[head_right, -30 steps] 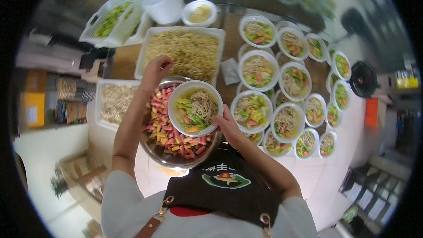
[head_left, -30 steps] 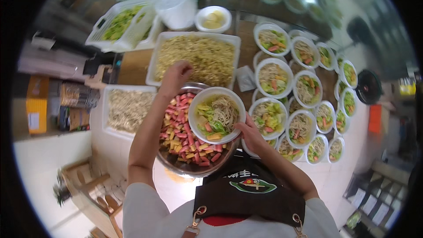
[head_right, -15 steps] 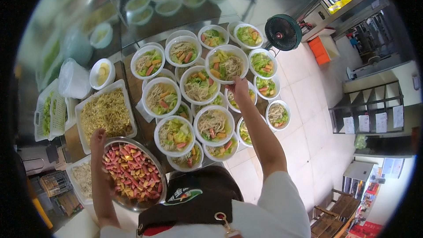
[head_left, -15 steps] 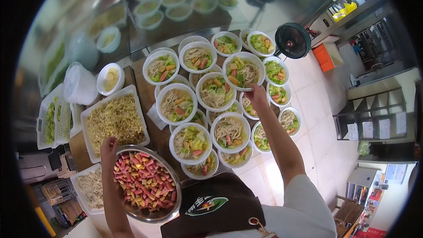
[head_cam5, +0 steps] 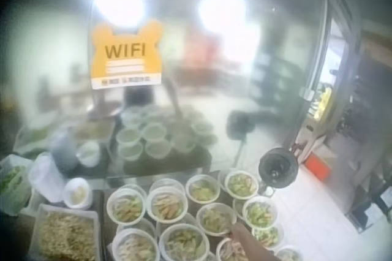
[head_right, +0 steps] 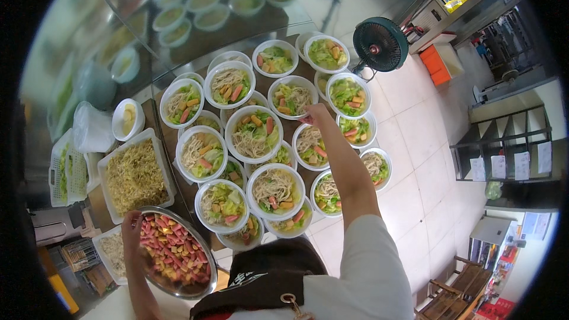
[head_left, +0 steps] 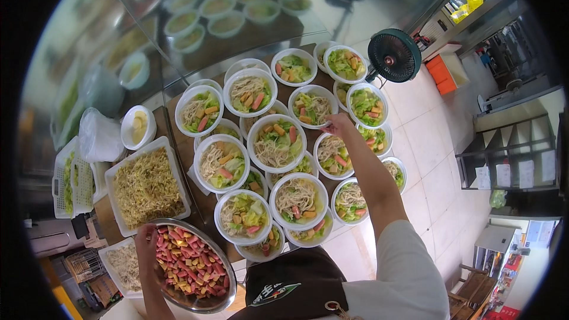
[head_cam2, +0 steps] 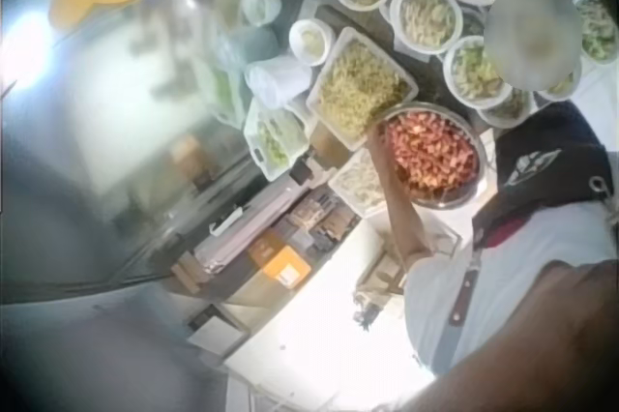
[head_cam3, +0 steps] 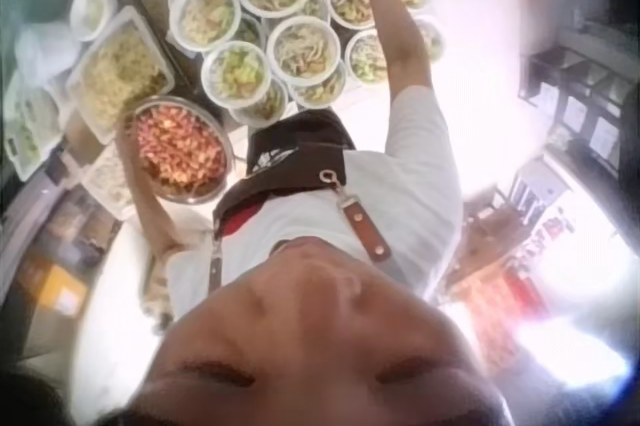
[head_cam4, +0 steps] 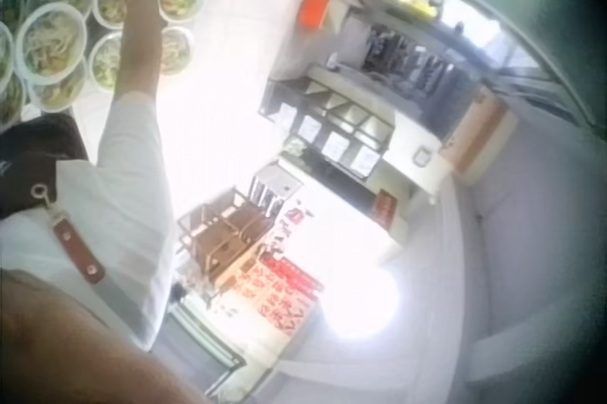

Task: The person assembles multiple salads by hand, adding lettuce, bean sprouts, and diced meat into individual bowls arranged on a counter. The person repeatedly picks up bowls, fills them with ingredients, and places them back in rows.

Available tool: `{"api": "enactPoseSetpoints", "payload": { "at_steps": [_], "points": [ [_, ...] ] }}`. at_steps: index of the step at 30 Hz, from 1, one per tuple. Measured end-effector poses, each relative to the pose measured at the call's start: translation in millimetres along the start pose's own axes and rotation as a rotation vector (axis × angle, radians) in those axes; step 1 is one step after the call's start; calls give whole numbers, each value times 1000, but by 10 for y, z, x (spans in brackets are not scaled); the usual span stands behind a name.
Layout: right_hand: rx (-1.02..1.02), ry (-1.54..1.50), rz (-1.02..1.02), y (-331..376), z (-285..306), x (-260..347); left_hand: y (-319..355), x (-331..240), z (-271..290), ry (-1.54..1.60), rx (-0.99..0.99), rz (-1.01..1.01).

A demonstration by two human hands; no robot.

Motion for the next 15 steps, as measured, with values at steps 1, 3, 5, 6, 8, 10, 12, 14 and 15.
{"api": "enactPoseSetpoints", "payload": {
  "at_steps": [1,3,5,6,8,10,12,14,15],
  "points": [
    [-36,64,-32,11,32,27,-21,-26,-15,6,9,6],
    [-92,132,30,96,-18,116,-32,-40,-49,25,23,26],
    [-105,236,58,273,-163,189,40,5,-43,2,18,40],
    [-269,656,323,333,-111,315,28,-8,-34,-9,16,34],
    [-598,1492,860,511,-296,454,51,-68,-18,3,18,39],
    [-504,1222,872,264,-429,619,112,-21,-51,-10,9,58],
    [-221,657,726,41,-769,863,225,110,-59,-57,-28,82],
    [-209,226,570,-421,-730,1035,288,119,-80,-56,-19,98],
    [-214,76,474,-580,-726,1083,377,92,-80,-68,-35,102]
  ]
}}
Point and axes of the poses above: each hand's wrist, its own y-axis away from the middle knuckle, its own z-axis out of the back of the hand, x = y × z, the point moved 5 cm from there along -y, towards the middle knuckle, and after that the axes turned 11 degrees about x, right-handed, at the moved point
